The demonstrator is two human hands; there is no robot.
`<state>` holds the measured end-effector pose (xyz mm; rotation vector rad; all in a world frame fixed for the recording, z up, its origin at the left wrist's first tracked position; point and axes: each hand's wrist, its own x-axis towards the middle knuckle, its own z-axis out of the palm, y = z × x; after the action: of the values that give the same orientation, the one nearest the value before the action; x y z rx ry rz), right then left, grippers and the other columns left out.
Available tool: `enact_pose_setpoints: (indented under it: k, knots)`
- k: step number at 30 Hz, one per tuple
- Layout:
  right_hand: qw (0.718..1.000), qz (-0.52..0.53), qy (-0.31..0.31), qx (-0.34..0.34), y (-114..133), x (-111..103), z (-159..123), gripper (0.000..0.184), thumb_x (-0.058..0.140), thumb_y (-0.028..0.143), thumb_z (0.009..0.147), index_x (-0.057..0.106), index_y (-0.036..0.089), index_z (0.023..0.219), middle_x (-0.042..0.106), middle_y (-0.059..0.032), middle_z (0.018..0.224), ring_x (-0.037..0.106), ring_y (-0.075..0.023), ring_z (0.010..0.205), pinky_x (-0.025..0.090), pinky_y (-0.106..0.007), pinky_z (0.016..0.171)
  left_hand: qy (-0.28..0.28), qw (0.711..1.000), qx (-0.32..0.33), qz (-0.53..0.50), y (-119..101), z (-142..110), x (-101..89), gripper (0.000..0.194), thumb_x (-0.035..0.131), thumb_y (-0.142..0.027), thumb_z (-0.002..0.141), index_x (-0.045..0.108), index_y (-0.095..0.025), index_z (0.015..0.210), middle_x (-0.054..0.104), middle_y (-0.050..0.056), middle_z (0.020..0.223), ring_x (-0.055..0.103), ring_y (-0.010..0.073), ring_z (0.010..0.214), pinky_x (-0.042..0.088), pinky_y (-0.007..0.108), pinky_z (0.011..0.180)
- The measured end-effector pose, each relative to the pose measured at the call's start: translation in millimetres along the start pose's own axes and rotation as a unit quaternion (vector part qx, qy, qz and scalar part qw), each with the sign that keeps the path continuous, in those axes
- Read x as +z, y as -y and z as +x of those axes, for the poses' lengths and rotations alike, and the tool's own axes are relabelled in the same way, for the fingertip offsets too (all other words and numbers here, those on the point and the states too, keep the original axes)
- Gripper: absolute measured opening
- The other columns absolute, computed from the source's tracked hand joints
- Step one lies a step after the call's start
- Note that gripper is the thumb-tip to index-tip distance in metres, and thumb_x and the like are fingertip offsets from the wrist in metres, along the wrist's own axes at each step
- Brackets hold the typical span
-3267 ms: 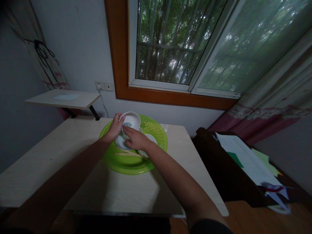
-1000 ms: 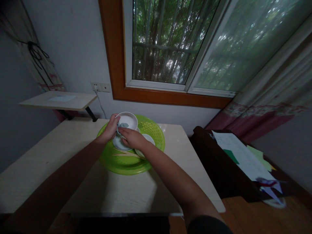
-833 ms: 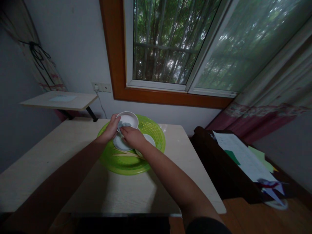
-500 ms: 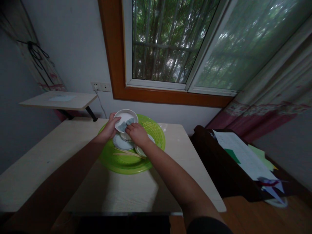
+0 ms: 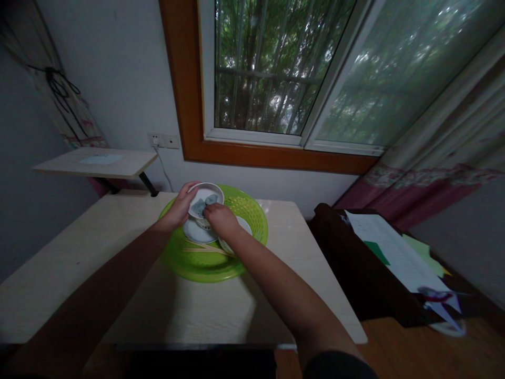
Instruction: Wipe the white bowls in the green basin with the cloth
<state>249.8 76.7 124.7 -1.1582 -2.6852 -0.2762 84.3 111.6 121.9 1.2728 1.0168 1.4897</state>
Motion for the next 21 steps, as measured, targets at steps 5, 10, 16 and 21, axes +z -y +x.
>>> enact_pose_setpoints:
  k: [5,10,16,21]
  knots:
    - [0.982,0.177,-0.048,-0.037,-4,19,4,0.047,0.056,0.009,0.090,0.060,0.014,0.136,0.064,-0.0127,0.137,0.062,-0.0209,0.124,0.045,-0.033,0.109,-0.015,0.997,0.049,0.065,7,3,-2.0,0.029,0.058,-0.042,0.087,0.063,-0.030,0.113,0.066,0.004,0.125,0.061,0.0218,0.118,0.050,0.032,0.095]
    - [0.958,0.262,-0.081,-0.083,-4,27,3,0.067,0.056,0.011,0.083,0.045,0.009,0.149,0.048,-0.0183,0.153,0.046,-0.0240,0.143,0.037,-0.041,0.119,-0.014,0.995,0.066,0.076,10,3,-3.1,0.033,0.055,-0.044,0.090,0.060,-0.031,0.120,0.065,0.004,0.128,0.059,0.0217,0.122,0.047,0.034,0.100]
    - [0.980,0.176,-0.040,-0.080,0,20,0,0.071,0.061,0.013,0.082,0.043,0.007,0.150,0.044,-0.0200,0.156,0.044,-0.0258,0.144,0.039,-0.039,0.117,-0.018,0.993,0.065,0.100,9,4,-4.2,0.032,0.056,-0.042,0.090,0.060,-0.030,0.119,0.063,0.004,0.131,0.057,0.0216,0.125,0.045,0.034,0.103]
    - [0.999,0.030,-0.035,-0.019,-1,12,1,0.043,0.054,0.012,0.094,0.058,0.010,0.137,0.058,-0.0172,0.144,0.054,-0.0261,0.132,0.043,-0.041,0.112,-0.036,0.991,0.060,0.117,4,3,-3.8,0.030,0.058,-0.040,0.090,0.061,-0.029,0.118,0.062,0.005,0.132,0.054,0.0220,0.128,0.043,0.034,0.106]
